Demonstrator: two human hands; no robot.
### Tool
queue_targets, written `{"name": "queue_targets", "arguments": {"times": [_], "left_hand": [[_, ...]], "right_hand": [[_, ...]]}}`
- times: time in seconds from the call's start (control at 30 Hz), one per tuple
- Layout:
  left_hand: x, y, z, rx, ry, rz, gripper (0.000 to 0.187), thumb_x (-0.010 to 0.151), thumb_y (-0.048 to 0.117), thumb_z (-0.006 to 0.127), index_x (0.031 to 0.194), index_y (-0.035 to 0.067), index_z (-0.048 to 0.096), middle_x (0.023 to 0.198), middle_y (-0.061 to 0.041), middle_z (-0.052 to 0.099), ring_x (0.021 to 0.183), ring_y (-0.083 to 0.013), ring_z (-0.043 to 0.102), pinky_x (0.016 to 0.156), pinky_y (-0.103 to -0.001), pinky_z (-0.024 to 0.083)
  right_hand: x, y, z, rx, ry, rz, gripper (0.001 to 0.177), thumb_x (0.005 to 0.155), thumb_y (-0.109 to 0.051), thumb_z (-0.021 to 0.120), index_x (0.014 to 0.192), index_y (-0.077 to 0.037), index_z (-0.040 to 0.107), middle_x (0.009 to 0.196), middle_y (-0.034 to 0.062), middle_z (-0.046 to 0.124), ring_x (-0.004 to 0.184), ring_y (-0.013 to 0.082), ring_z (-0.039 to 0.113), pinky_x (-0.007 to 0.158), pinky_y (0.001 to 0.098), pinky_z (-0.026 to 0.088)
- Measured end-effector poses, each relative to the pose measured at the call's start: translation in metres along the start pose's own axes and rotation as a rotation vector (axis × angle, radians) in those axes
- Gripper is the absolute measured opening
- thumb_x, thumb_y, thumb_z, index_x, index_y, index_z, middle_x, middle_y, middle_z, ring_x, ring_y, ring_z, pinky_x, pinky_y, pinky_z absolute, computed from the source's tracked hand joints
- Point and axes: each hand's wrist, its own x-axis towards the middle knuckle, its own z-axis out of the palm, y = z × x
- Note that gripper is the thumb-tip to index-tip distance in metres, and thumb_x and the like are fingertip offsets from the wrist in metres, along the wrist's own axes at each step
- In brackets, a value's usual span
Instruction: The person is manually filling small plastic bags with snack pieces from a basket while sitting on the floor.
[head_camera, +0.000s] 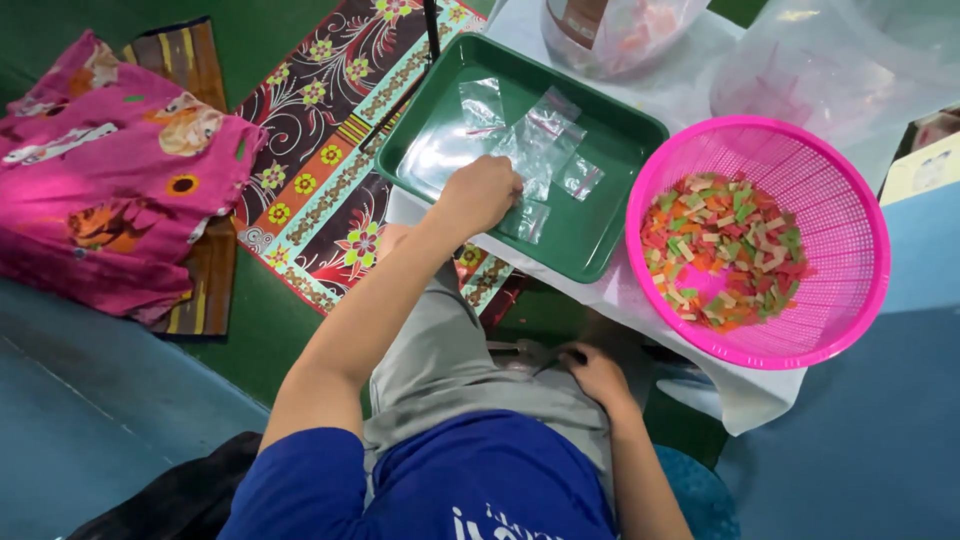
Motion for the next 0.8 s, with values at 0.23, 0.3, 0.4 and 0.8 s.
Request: {"name": "queue_targets", "arguments": {"times": [0.23,0.3,0.4,0.8], "left_hand": [[-0.014,0.004,-0.024,-0.137,-0.009,0.000,0.014,0.098,0.014,0.061,0.095,0.013,0.075,0.090,-0.009,0.068,0.093,-0.0321,0.071,0.079,-0.041,0.061],[-0.026,0.010,-0.029,-0.316,0.125,-0.092,0.009,0.097,0.021,0.063,0.100,0.015,0.069,0.096,-0.009,0.071,0.101,-0.0328,0.071,0.086,-0.046,0.058],[-0.031,0.005,-0.034,-0.581,0.191,-0.202,0.015,0.097,0.026,0.061,0.107,0.016,0.066,0.108,-0.014,0.074,0.111,-0.0371,0.069,0.095,-0.052,0.055],[-0.050,0.019,-0.026,-1.205,0.729,-0.235,0.009,0.109,0.009,0.035,0.110,0.008,0.044,0.075,-0.006,0.050,0.049,-0.0152,0.056,0.044,-0.025,0.051]], "right_hand": [[-0.019,-0.029,-0.014,0.013,0.021,-0.115,0.045,0.094,-0.049,0.065,0.132,-0.025,0.072,0.130,0.0132,0.073,0.127,0.0345,0.065,0.110,0.0468,0.051],[-0.048,-0.055,-0.031,0.118,0.016,-0.191,0.041,0.099,-0.036,0.063,0.132,-0.014,0.073,0.127,0.0181,0.074,0.126,0.0379,0.065,0.109,0.0483,0.050],[-0.076,-0.079,-0.046,0.194,-0.002,-0.278,0.039,0.098,-0.032,0.066,0.131,-0.014,0.073,0.129,0.0168,0.074,0.128,0.0370,0.063,0.111,0.0472,0.047],[-0.093,-0.132,-0.051,0.731,0.004,-0.520,0.031,0.087,-0.011,0.081,0.117,-0.004,0.077,0.106,0.0159,0.080,0.097,0.0245,0.073,0.089,0.0394,0.058]]}}
